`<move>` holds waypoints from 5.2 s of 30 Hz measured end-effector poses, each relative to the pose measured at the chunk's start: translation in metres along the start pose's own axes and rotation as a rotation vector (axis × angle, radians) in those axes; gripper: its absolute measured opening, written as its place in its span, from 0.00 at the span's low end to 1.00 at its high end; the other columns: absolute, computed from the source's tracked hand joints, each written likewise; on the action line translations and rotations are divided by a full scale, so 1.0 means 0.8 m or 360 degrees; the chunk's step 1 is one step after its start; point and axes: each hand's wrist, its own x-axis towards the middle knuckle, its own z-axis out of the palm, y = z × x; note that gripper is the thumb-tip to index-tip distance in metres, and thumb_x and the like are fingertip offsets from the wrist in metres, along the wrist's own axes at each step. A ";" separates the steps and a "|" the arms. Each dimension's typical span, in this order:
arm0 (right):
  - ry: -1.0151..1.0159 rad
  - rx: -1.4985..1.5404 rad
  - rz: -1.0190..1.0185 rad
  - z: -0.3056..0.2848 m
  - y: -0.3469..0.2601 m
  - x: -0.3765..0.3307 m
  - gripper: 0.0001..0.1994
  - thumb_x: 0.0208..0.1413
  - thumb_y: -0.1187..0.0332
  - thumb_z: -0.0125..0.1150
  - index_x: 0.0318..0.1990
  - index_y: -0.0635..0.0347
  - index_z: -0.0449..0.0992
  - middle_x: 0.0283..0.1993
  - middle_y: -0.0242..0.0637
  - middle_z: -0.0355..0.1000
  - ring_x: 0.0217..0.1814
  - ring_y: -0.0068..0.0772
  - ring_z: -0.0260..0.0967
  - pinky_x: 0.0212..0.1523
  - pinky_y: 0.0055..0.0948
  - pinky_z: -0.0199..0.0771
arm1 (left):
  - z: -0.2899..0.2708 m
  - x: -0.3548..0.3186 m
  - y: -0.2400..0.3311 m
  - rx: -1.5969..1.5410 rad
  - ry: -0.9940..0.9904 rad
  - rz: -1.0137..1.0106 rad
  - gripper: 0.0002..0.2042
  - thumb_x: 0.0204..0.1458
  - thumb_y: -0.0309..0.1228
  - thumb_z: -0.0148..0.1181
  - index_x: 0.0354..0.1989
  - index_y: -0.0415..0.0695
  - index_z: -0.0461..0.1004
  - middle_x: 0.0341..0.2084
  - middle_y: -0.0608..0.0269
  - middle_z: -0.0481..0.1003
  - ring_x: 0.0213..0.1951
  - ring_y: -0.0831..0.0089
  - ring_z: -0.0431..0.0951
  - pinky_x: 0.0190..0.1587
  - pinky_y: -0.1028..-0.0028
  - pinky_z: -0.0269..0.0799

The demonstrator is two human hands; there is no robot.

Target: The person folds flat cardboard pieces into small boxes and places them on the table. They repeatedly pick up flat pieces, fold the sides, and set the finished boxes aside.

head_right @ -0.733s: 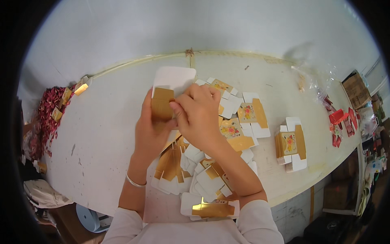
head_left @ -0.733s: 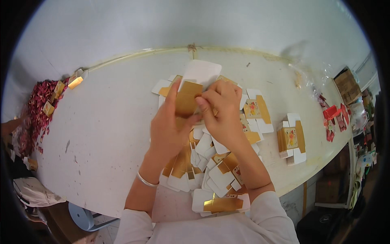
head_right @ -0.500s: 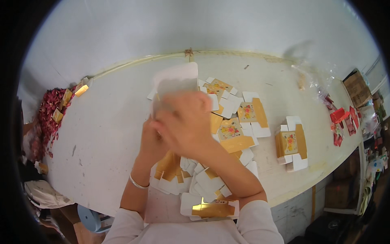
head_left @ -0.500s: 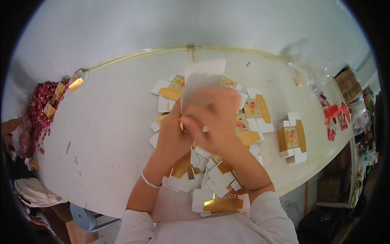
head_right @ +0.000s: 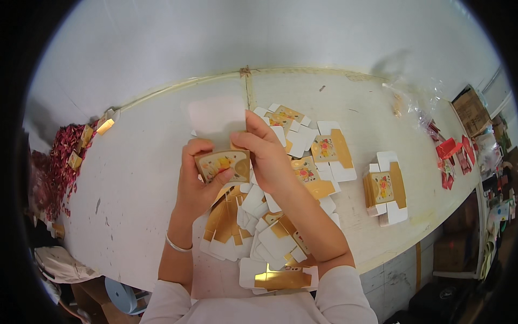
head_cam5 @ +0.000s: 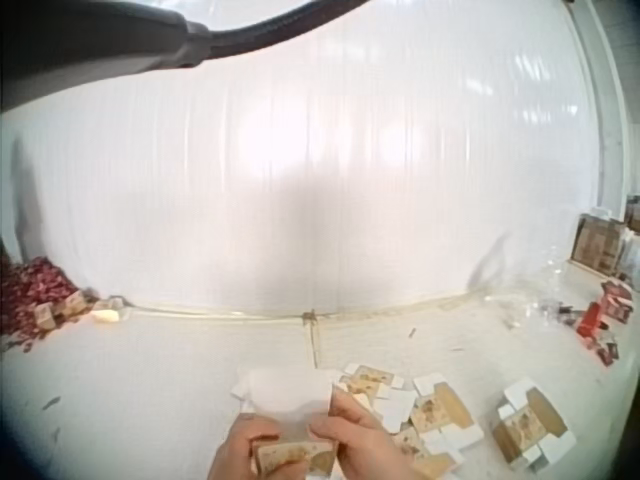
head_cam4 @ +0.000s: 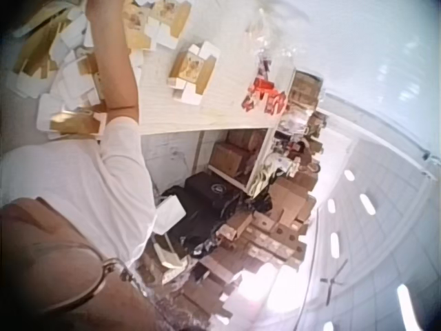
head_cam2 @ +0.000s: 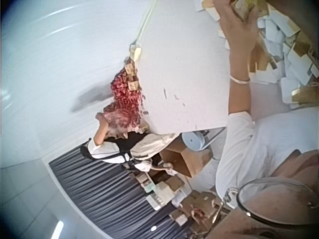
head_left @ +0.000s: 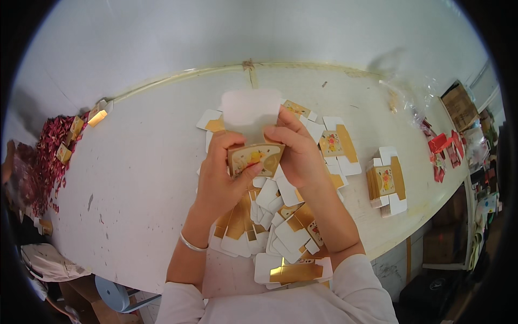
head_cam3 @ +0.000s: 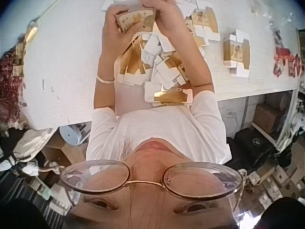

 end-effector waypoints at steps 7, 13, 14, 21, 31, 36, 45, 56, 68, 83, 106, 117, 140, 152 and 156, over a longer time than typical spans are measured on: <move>-0.0267 0.0073 -0.0276 -0.006 0.019 0.010 0.16 0.44 0.79 0.45 0.40 0.64 0.75 0.48 0.40 0.67 0.49 0.29 0.64 0.48 0.25 0.64 | -0.006 0.006 0.004 -0.0183 0.0105 0.0085 0.13 0.48 0.30 0.58 0.38 0.41 0.61 0.40 0.59 0.68 0.32 0.74 0.74 0.31 0.78 0.69; -0.0449 -0.0365 -0.0495 -0.009 0.012 0.008 0.10 0.48 0.75 0.50 0.37 0.64 0.76 0.49 0.43 0.66 0.49 0.32 0.65 0.48 0.28 0.66 | -0.013 0.003 0.009 -0.0290 0.0121 -0.0098 0.20 0.49 0.25 0.56 0.47 0.41 0.54 0.40 0.54 0.68 0.33 0.73 0.74 0.31 0.78 0.70; -0.0383 -0.0426 -0.0466 -0.006 0.015 0.005 0.09 0.49 0.74 0.52 0.37 0.64 0.76 0.48 0.42 0.67 0.47 0.31 0.66 0.47 0.27 0.67 | -0.014 0.003 0.008 -0.0303 0.0131 -0.0051 0.22 0.48 0.24 0.56 0.49 0.42 0.53 0.41 0.54 0.68 0.33 0.73 0.74 0.30 0.78 0.70; -0.0045 -0.0928 -0.0396 0.000 0.004 0.001 0.09 0.49 0.71 0.59 0.38 0.63 0.76 0.37 0.33 0.70 0.39 0.21 0.67 0.39 0.19 0.68 | -0.024 0.006 0.022 -0.0292 -0.0183 -0.0214 0.32 0.45 0.23 0.58 0.57 0.46 0.47 0.42 0.56 0.66 0.35 0.72 0.74 0.31 0.78 0.73; -0.0258 -0.0853 -0.0479 -0.003 0.002 0.004 0.09 0.49 0.73 0.57 0.39 0.61 0.76 0.34 0.33 0.70 0.34 0.21 0.64 0.33 0.19 0.64 | -0.020 0.007 0.029 -0.0371 -0.0160 -0.0353 0.27 0.44 0.24 0.60 0.54 0.46 0.57 0.38 0.59 0.69 0.27 0.77 0.73 0.27 0.78 0.69; -0.0255 -0.0837 -0.0406 -0.004 0.004 0.005 0.08 0.49 0.73 0.58 0.38 0.62 0.76 0.36 0.34 0.70 0.36 0.21 0.64 0.34 0.20 0.64 | -0.019 0.008 0.030 -0.0345 -0.0175 -0.0315 0.26 0.44 0.24 0.60 0.53 0.46 0.58 0.37 0.60 0.69 0.27 0.78 0.73 0.27 0.80 0.68; -0.0322 -0.0578 -0.0467 0.023 0.018 -0.004 0.11 0.54 0.71 0.52 0.44 0.63 0.71 0.44 0.37 0.68 0.46 0.27 0.64 0.45 0.22 0.63 | -0.027 0.007 0.022 -0.0704 0.0079 -0.0451 0.20 0.47 0.27 0.58 0.49 0.48 0.61 0.34 0.68 0.69 0.27 0.83 0.71 0.25 0.85 0.67; -0.0162 -0.0890 -0.0685 -0.016 0.025 0.022 0.22 0.59 0.55 0.42 0.54 0.61 0.62 0.49 0.42 0.65 0.51 0.34 0.62 0.53 0.34 0.61 | -0.024 -0.002 -0.023 -0.0665 0.0119 -0.0984 0.09 0.50 0.30 0.55 0.39 0.45 0.65 0.27 0.68 0.66 0.29 0.80 0.67 0.29 0.78 0.64; -0.0067 -0.2803 -0.0951 -0.073 0.124 0.106 0.25 0.45 0.61 0.60 0.50 0.64 0.64 0.52 0.52 0.60 0.56 0.49 0.57 0.55 0.40 0.56 | -0.132 0.023 -0.084 -0.0022 0.0673 -0.0822 0.28 0.52 0.45 0.50 0.59 0.45 0.53 0.57 0.53 0.55 0.61 0.65 0.52 0.61 0.67 0.41; 0.0101 -0.1352 -0.0683 -0.016 0.054 0.048 0.14 0.54 0.68 0.51 0.47 0.63 0.65 0.42 0.43 0.66 0.43 0.39 0.63 0.42 0.30 0.64 | -0.043 0.014 -0.048 -0.0740 0.0103 -0.0801 0.16 0.51 0.33 0.55 0.45 0.36 0.67 0.38 0.54 0.72 0.40 0.74 0.71 0.42 0.74 0.68; 0.0270 -0.2307 -0.1758 0.000 0.031 0.020 0.17 0.43 0.73 0.57 0.45 0.55 0.69 0.40 0.38 0.65 0.38 0.35 0.60 0.40 0.34 0.56 | -0.025 0.006 0.007 -0.0355 0.0154 -0.0311 0.27 0.50 0.20 0.51 0.60 0.44 0.51 0.39 0.57 0.72 0.37 0.73 0.75 0.39 0.76 0.70; -0.0165 -0.2323 -0.1639 0.019 0.027 0.004 0.05 0.38 0.71 0.60 0.19 0.56 0.69 0.24 0.32 0.57 0.29 0.33 0.56 0.36 0.36 0.49 | -0.001 -0.002 0.006 0.0379 -0.0121 -0.0042 0.38 0.45 0.25 0.57 0.62 0.40 0.39 0.44 0.48 0.66 0.43 0.56 0.70 0.45 0.67 0.66; -0.0255 0.0062 -0.0164 0.001 0.028 0.007 0.16 0.45 0.80 0.44 0.41 0.60 0.75 0.46 0.37 0.67 0.47 0.29 0.64 0.47 0.26 0.64 | -0.032 0.007 0.021 -0.0816 -0.0064 -0.0520 0.20 0.49 0.27 0.57 0.48 0.47 0.55 0.49 0.59 0.63 0.33 0.79 0.71 0.29 0.83 0.70; -0.0314 -0.0603 -0.0419 0.004 0.011 0.004 0.10 0.52 0.75 0.52 0.42 0.62 0.75 0.44 0.37 0.68 0.46 0.25 0.65 0.43 0.23 0.68 | -0.028 0.007 0.032 -0.0275 -0.0026 -0.0392 0.29 0.44 0.27 0.62 0.55 0.46 0.56 0.39 0.61 0.69 0.32 0.77 0.72 0.32 0.79 0.69; -0.0312 -0.0419 -0.0247 0.001 0.005 0.008 0.11 0.52 0.78 0.50 0.42 0.61 0.75 0.41 0.35 0.69 0.43 0.24 0.67 0.43 0.22 0.70 | -0.028 0.005 0.035 -0.0311 -0.0067 -0.0389 0.28 0.44 0.27 0.62 0.54 0.46 0.58 0.39 0.62 0.69 0.32 0.78 0.72 0.32 0.79 0.68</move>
